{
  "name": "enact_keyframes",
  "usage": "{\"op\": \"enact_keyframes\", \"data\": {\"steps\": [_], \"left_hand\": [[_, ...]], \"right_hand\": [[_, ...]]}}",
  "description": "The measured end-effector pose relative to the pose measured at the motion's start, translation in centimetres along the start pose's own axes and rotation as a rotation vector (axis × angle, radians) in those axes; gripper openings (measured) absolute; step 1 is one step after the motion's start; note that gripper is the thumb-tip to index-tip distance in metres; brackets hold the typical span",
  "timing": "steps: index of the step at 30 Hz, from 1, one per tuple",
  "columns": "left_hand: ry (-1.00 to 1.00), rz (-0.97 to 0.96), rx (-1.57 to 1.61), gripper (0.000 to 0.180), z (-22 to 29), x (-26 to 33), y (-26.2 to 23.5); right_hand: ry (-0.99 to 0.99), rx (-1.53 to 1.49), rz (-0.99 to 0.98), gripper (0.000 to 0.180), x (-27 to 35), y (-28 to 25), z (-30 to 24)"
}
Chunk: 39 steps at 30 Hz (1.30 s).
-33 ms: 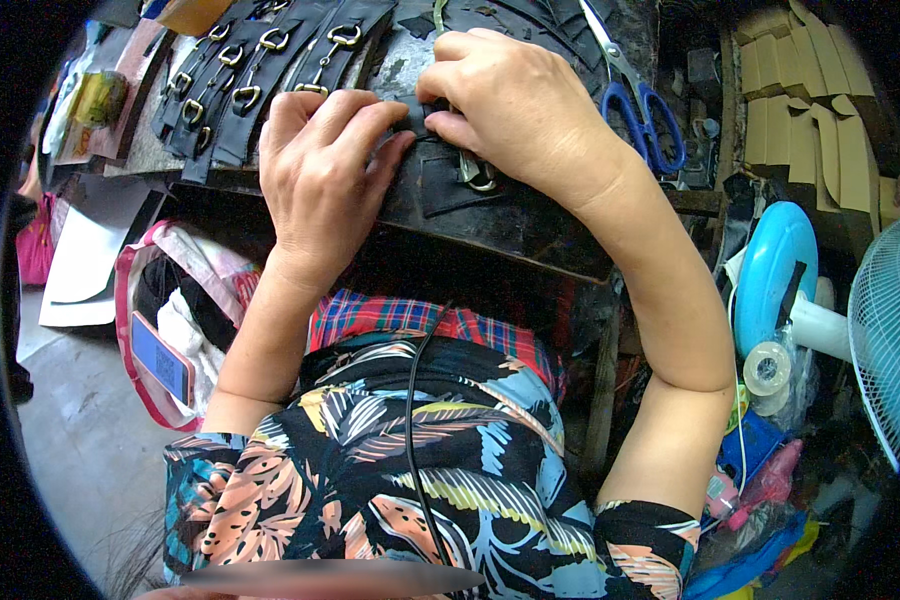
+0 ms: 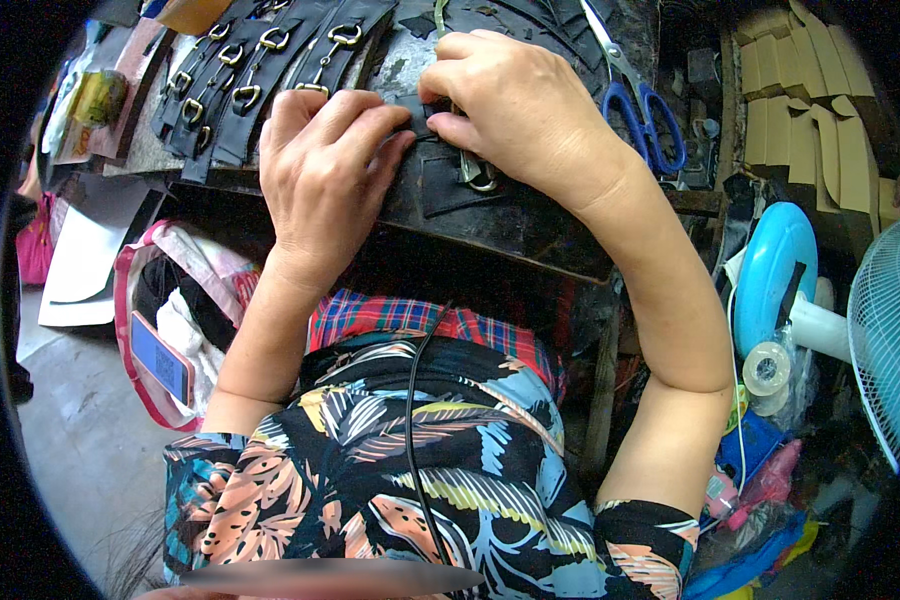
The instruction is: The person assembles small leather keychains by cutting short strips from a leather roll, threading brass D-rings and small chains through the leather, and arranging the finished pieces on a workbench. The person uses scissors to trim the leather and handles the metal hardware with both hands.
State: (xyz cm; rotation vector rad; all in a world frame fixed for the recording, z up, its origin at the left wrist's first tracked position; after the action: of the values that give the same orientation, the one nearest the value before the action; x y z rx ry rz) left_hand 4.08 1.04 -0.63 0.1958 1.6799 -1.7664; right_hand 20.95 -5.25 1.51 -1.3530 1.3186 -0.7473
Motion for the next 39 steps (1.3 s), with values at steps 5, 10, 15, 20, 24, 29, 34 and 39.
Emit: {"op": "enact_keyframes", "data": {"steps": [5, 10, 15, 20, 24, 29, 34, 39], "left_hand": [[-0.014, -0.029, 0.02, 0.014, -0.4, 0.0, 0.0], [-0.011, -0.036, 0.004, 0.014, -0.6, -0.3, 0.2], [0.002, -0.021, 0.007, 0.014, -0.6, -0.4, 0.3], [-0.009, -0.039, -0.021, 0.014, -0.4, -0.4, 0.0], [-0.008, -0.037, -0.03, 0.015, -0.3, -0.5, 0.0], [0.01, -0.017, 0.01, 0.011, -0.2, -0.7, 0.2], [0.074, -0.087, -0.046, 0.021, 0.1, -1.1, 0.0], [0.066, -0.139, -0.025, 0.018, 0.4, -1.7, -0.2]], "right_hand": [[0.054, -0.098, -0.025, 0.019, 0.2, 0.1, 0.4], [0.043, -0.059, 0.025, 0.019, -0.1, 0.4, 0.5], [0.007, 0.012, 0.071, 0.016, -0.3, 0.9, 0.1], [-0.004, -0.04, 0.038, 0.017, -0.4, 1.0, 0.2], [0.049, -0.254, 0.024, 0.018, 0.0, -0.2, 1.1], [0.271, -0.286, 0.132, 0.018, 3.4, -4.0, 3.3], [0.333, -0.102, 0.168, 0.011, 6.9, -4.9, 3.8], [0.36, -0.041, 0.131, 0.01, 8.1, -4.5, 4.0]]}}
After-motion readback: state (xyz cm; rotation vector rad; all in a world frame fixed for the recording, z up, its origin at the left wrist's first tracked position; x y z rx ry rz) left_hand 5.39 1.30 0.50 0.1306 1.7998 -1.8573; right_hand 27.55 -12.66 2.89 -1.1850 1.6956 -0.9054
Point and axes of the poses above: each hand's wrist, its own x-axis away from the middle knuckle, its own y-axis out of the palm, z = x × y, the point moved 3 cm from there along -x, towards the middle knuckle, and after that the axes turned 8 degrees about -z, right-handed, at the moved point
